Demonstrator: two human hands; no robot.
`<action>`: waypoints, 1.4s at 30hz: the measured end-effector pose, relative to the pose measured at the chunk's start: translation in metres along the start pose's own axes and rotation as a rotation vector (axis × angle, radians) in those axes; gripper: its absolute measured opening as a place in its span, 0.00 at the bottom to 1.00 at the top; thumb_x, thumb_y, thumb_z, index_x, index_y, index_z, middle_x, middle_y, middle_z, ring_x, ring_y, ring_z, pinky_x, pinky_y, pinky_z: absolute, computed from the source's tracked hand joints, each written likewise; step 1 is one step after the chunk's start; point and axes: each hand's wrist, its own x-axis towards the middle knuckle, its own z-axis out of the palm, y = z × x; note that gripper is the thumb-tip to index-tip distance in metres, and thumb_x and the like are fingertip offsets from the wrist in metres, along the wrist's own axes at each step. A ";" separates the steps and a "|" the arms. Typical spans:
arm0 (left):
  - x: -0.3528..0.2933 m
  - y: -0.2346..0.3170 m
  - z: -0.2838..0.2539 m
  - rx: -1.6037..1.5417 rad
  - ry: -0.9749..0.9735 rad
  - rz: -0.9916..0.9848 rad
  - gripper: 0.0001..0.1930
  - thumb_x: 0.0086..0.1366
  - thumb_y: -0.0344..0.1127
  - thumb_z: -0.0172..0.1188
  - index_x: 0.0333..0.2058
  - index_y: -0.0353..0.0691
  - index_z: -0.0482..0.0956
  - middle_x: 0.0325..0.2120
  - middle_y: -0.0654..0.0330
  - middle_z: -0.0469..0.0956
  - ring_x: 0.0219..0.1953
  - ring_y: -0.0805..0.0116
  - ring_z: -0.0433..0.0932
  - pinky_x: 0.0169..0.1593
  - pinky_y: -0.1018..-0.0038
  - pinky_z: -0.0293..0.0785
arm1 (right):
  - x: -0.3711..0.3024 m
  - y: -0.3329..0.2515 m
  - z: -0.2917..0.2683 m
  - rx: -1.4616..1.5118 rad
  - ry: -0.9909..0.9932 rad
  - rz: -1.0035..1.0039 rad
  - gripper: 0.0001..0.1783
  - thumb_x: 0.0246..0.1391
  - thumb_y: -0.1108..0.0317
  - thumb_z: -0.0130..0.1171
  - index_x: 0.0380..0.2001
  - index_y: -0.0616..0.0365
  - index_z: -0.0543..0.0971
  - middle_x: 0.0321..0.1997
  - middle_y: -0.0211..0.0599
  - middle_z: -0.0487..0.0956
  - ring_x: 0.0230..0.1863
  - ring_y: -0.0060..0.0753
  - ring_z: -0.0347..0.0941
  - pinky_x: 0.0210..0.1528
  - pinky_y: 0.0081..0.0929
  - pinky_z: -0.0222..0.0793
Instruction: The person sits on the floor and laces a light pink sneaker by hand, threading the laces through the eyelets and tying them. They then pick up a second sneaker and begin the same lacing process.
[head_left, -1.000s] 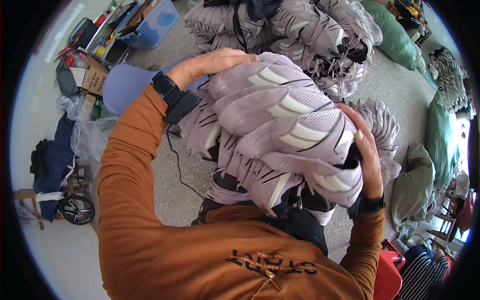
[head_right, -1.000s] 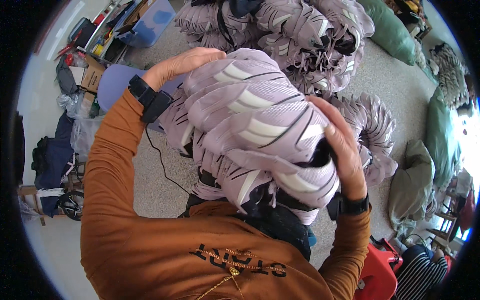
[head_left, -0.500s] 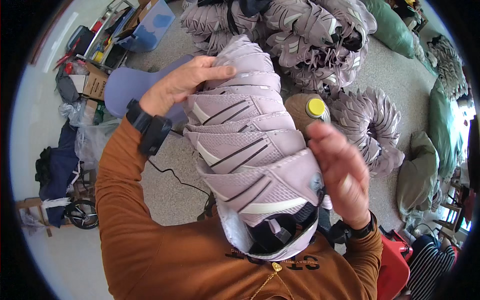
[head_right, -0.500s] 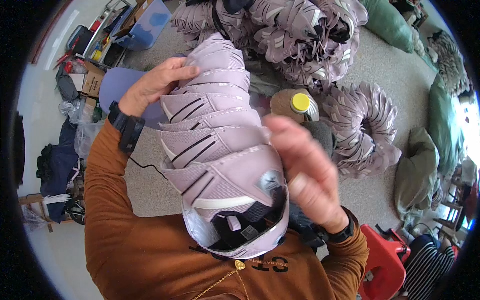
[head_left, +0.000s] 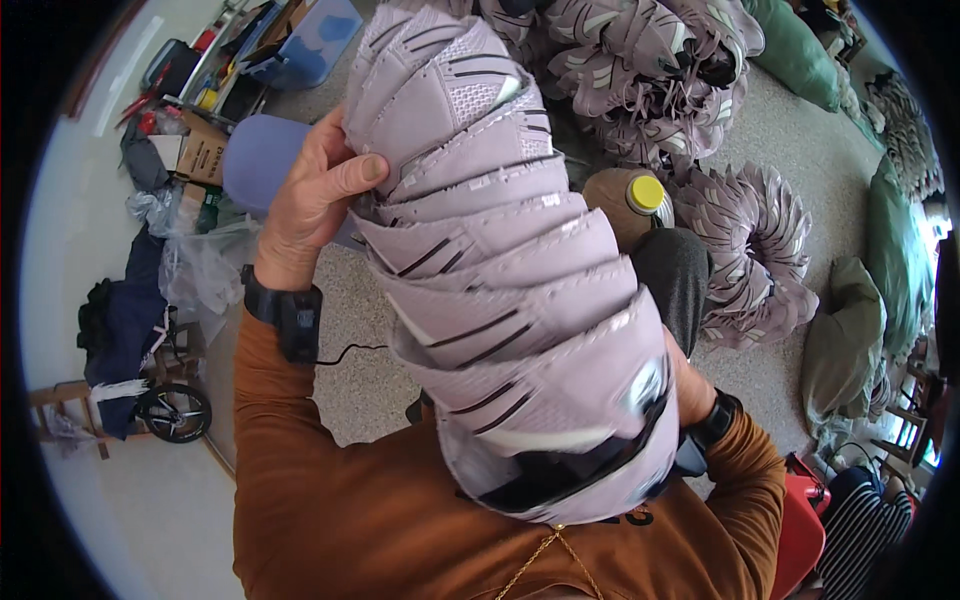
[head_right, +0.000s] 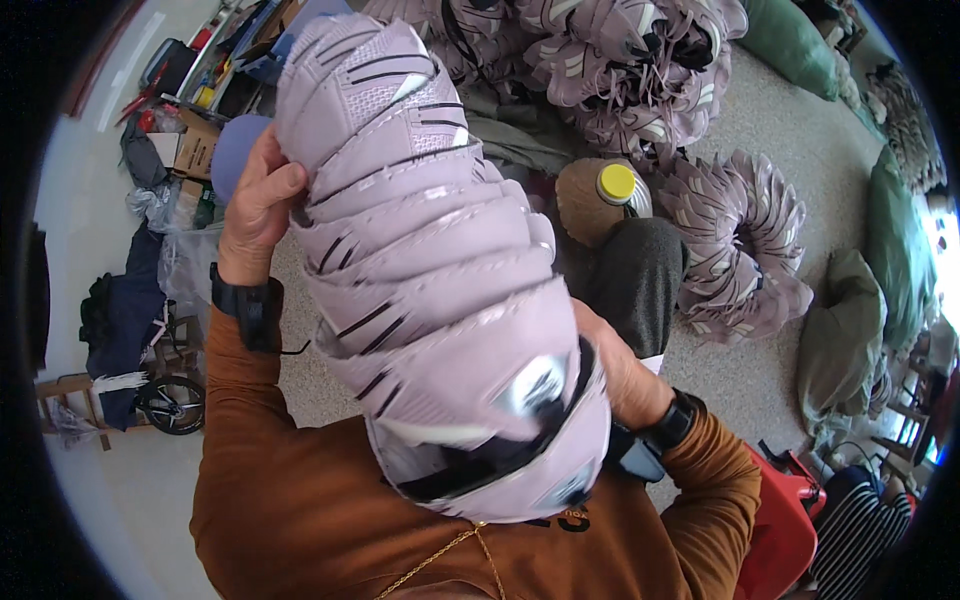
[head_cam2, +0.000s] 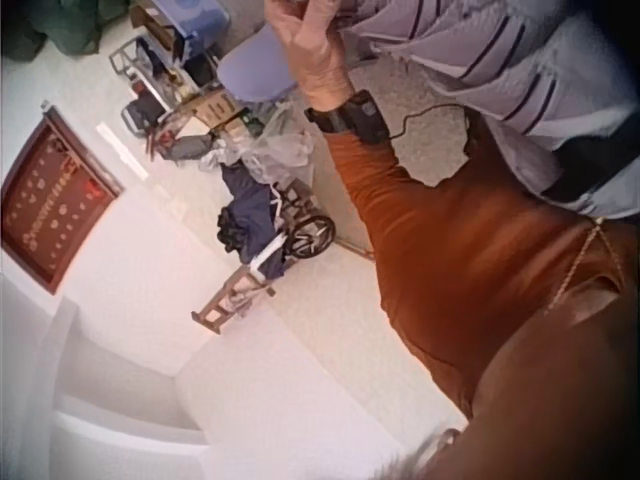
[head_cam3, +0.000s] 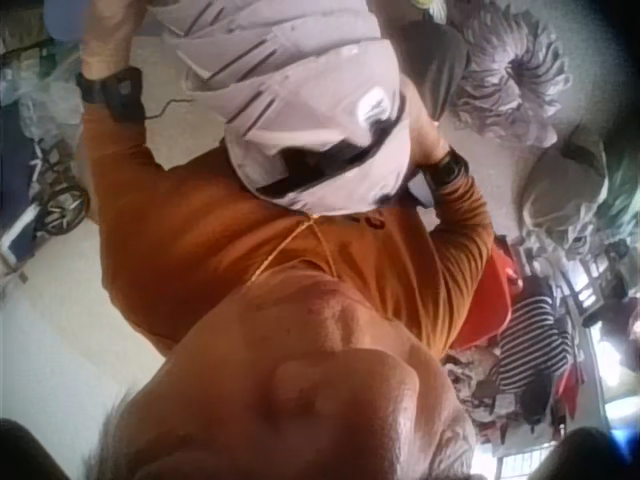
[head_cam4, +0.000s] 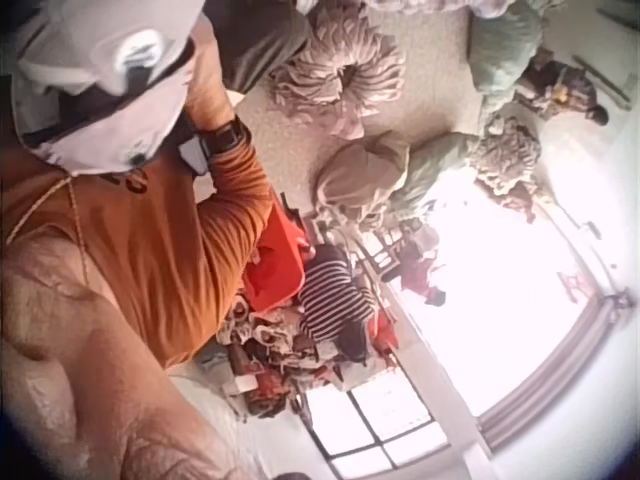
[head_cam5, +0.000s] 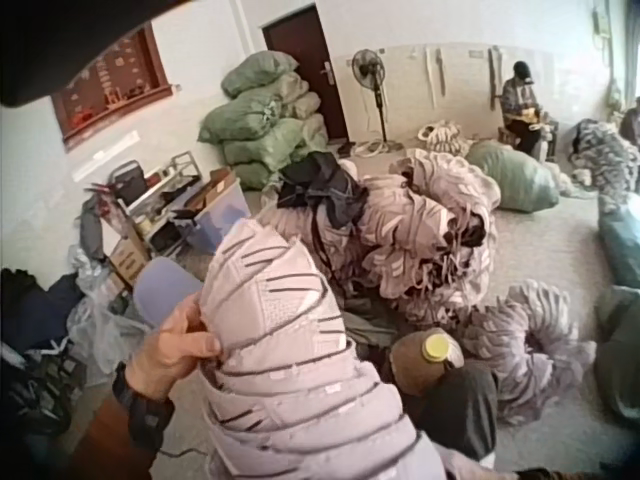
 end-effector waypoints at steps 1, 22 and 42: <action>-0.002 0.010 0.008 0.029 0.032 0.068 0.41 0.57 0.46 0.72 0.63 0.30 0.66 0.56 0.53 0.75 0.59 0.61 0.73 0.64 0.68 0.65 | 0.002 -0.021 0.010 -0.225 0.023 -0.126 0.31 0.57 0.64 0.65 0.62 0.62 0.70 0.63 0.44 0.73 0.62 0.41 0.69 0.66 0.36 0.63; 0.046 -0.008 0.156 -0.297 -0.358 0.038 0.17 0.71 0.43 0.59 0.52 0.40 0.79 0.40 0.70 0.78 0.42 0.77 0.73 0.49 0.79 0.68 | -0.095 0.016 0.048 0.211 0.884 -0.126 0.23 0.66 0.61 0.52 0.59 0.64 0.71 0.56 0.40 0.76 0.58 0.32 0.72 0.61 0.34 0.67; -0.066 -0.207 -0.029 -0.848 0.291 -0.445 0.31 0.72 0.56 0.54 0.64 0.41 0.68 0.62 0.54 0.72 0.62 0.60 0.72 0.65 0.62 0.69 | 0.076 0.003 0.070 -0.102 -0.080 0.002 0.16 0.58 0.77 0.60 0.50 0.61 0.78 0.53 0.39 0.78 0.55 0.32 0.76 0.54 0.28 0.73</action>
